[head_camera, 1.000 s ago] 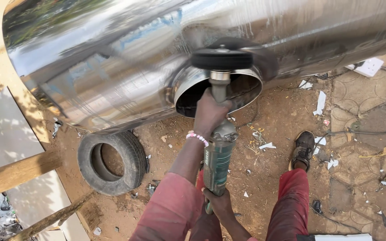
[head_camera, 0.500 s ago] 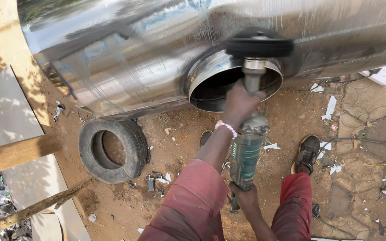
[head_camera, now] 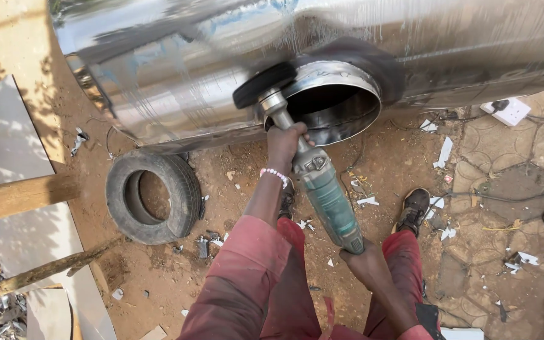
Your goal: Polishing the surface of a large stainless steel tank using a power grinder with a buffing attachment
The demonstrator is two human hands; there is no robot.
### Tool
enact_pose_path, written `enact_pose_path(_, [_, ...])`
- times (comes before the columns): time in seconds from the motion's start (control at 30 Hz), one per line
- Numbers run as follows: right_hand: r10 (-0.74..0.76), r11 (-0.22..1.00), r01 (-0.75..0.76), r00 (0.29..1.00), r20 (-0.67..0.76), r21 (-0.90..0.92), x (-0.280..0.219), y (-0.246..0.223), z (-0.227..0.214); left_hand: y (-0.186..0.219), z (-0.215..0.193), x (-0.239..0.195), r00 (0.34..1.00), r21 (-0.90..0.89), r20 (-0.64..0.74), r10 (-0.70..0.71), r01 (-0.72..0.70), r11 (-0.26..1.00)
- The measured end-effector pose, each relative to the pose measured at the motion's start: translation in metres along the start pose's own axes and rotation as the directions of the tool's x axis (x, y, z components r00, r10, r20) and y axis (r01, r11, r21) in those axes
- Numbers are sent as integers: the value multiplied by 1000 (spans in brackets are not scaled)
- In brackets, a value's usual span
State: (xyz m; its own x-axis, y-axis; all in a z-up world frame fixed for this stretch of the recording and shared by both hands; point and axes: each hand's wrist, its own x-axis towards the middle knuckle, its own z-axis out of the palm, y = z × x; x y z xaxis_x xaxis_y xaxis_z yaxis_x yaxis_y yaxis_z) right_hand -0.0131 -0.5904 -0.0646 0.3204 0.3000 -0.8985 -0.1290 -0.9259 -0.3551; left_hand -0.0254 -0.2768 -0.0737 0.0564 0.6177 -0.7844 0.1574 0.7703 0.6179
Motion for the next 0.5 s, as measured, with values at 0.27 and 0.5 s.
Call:
enact_pose_path(0.27, [132, 980, -109, 982, -132, 165, -53, -22, -21, 30, 84, -34, 982, 270, 189, -13, -40, 962])
enact_pose_path(0.5, [267, 961, -273, 957, -110, -40, -85, -47, -44, 9, 65, -25, 910, -288, 415, -3, 134, 948])
